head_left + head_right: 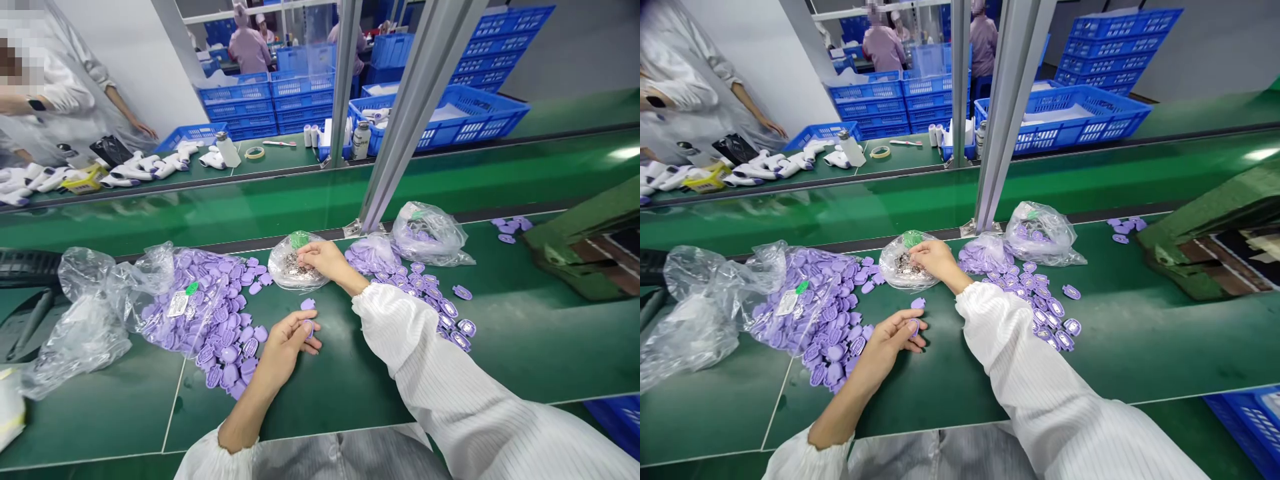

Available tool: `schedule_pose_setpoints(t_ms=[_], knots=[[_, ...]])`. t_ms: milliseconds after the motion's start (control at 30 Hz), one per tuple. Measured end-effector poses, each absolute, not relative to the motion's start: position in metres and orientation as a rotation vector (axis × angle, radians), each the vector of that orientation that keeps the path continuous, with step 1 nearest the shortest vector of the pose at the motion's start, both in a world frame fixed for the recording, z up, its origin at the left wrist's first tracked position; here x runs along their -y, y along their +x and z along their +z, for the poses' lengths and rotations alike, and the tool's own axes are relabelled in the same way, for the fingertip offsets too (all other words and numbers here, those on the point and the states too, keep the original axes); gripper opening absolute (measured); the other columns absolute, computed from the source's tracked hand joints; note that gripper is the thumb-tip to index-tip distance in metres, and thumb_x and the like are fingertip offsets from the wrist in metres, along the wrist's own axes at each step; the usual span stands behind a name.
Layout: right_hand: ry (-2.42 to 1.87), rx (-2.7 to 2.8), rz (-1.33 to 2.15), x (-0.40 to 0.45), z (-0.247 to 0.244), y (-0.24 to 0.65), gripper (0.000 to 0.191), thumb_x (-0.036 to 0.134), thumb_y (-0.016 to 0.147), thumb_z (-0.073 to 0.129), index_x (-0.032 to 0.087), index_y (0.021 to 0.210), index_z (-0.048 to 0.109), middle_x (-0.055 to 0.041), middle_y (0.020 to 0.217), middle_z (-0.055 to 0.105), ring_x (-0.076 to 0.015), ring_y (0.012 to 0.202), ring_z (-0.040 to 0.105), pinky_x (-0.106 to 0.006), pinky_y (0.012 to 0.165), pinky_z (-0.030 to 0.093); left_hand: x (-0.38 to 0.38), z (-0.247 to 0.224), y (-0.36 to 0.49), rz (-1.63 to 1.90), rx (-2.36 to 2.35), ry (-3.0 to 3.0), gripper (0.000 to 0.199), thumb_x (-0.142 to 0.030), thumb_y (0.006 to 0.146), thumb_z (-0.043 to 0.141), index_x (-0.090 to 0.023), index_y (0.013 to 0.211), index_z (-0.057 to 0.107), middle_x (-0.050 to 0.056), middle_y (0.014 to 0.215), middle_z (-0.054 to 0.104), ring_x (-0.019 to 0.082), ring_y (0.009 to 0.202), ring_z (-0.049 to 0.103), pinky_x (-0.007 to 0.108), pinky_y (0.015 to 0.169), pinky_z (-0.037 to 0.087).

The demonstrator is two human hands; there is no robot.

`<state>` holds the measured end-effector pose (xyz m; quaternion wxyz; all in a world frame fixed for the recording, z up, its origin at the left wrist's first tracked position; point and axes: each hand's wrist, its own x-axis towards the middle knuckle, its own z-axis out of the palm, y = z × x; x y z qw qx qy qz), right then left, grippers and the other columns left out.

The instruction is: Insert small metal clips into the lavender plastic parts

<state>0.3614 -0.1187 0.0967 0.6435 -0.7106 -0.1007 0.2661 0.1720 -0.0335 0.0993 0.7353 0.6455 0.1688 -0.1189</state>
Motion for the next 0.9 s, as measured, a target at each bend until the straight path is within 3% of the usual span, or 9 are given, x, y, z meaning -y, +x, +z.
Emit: schedule_pose_setpoints(t_ms=[167, 400, 467, 567, 733, 900], knots=[[-1.583, 0.159, 0.642, 0.133, 0.126, 0.347, 0.015, 0.017, 0.078, 0.062, 0.009, 0.090, 0.068, -0.0082, 0.080, 0.071, -0.0111, 0.068, 0.066, -0.022, 0.066, 0.053, 0.033, 0.100, 0.172, -0.287, -0.362, 1.418, 0.046, -0.042, 0.084, 0.060, -0.015, 0.121, 0.054, 0.007, 0.100, 0.066, 0.006, 0.051, 0.055, 0.020, 0.044, 0.046], [-1.368, 0.026, 0.784, 0.199, 0.121, 0.257, 0.033, 0.032, 0.071, 0.072, 0.010, 0.096, 0.067, -0.0087, 0.085, 0.072, -0.0131, 0.078, 0.069, -0.024, 0.074, 0.054, 0.036, 0.104, 0.174, -0.302, -0.458, 1.422, 0.042, -0.041, 0.081, 0.065, -0.012, 0.111, 0.061, 0.008, 0.096, 0.069, 0.004, 0.045, 0.051, 0.018, 0.040, 0.042], [-1.362, -0.045, 0.806, 0.208, 0.109, 0.243, 0.034, 0.034, 0.070, 0.073, 0.011, 0.095, 0.068, -0.0076, 0.083, 0.072, -0.0116, 0.077, 0.067, -0.022, 0.074, 0.052, 0.037, 0.104, 0.174, -0.297, -0.473, 1.421, 0.042, -0.040, 0.081, 0.065, -0.012, 0.112, 0.063, 0.008, 0.097, 0.070, 0.006, 0.049, 0.055, 0.020, 0.044, 0.046], [-1.375, -0.054, 0.778, 0.207, 0.097, 0.239, 0.033, 0.033, 0.070, 0.072, 0.012, 0.095, 0.068, -0.0059, 0.082, 0.071, -0.0104, 0.075, 0.066, -0.022, 0.075, 0.051, 0.036, 0.104, 0.174, -0.301, -0.474, 1.386, 0.046, -0.037, 0.081, 0.066, -0.013, 0.120, 0.061, 0.009, 0.110, 0.069, 0.010, 0.066, 0.064, 0.024, 0.062, 0.055], [-1.396, 0.045, 0.792, 0.196, 0.094, 0.248, 0.047, 0.035, 0.074, 0.070, 0.015, 0.115, 0.062, -0.0052, 0.082, 0.072, -0.0122, 0.078, 0.067, -0.026, 0.078, 0.052, 0.034, 0.104, 0.175, -0.330, -0.485, 1.291, 0.057, -0.034, 0.081, 0.067, -0.014, 0.133, 0.051, 0.010, 0.108, 0.072, 0.018, 0.095, 0.069, 0.031, 0.089, 0.053], [-1.416, 0.086, 0.880, 0.204, 0.097, 0.250, 0.033, 0.040, 0.076, 0.068, 0.012, 0.094, 0.066, -0.0069, 0.086, 0.072, -0.0121, 0.078, 0.068, -0.023, 0.077, 0.053, 0.037, 0.106, 0.177, -0.374, -0.505, 1.325, 0.050, -0.038, 0.081, 0.067, -0.012, 0.122, 0.056, 0.011, 0.095, 0.075, 0.021, 0.091, 0.071, 0.032, 0.084, 0.055]])
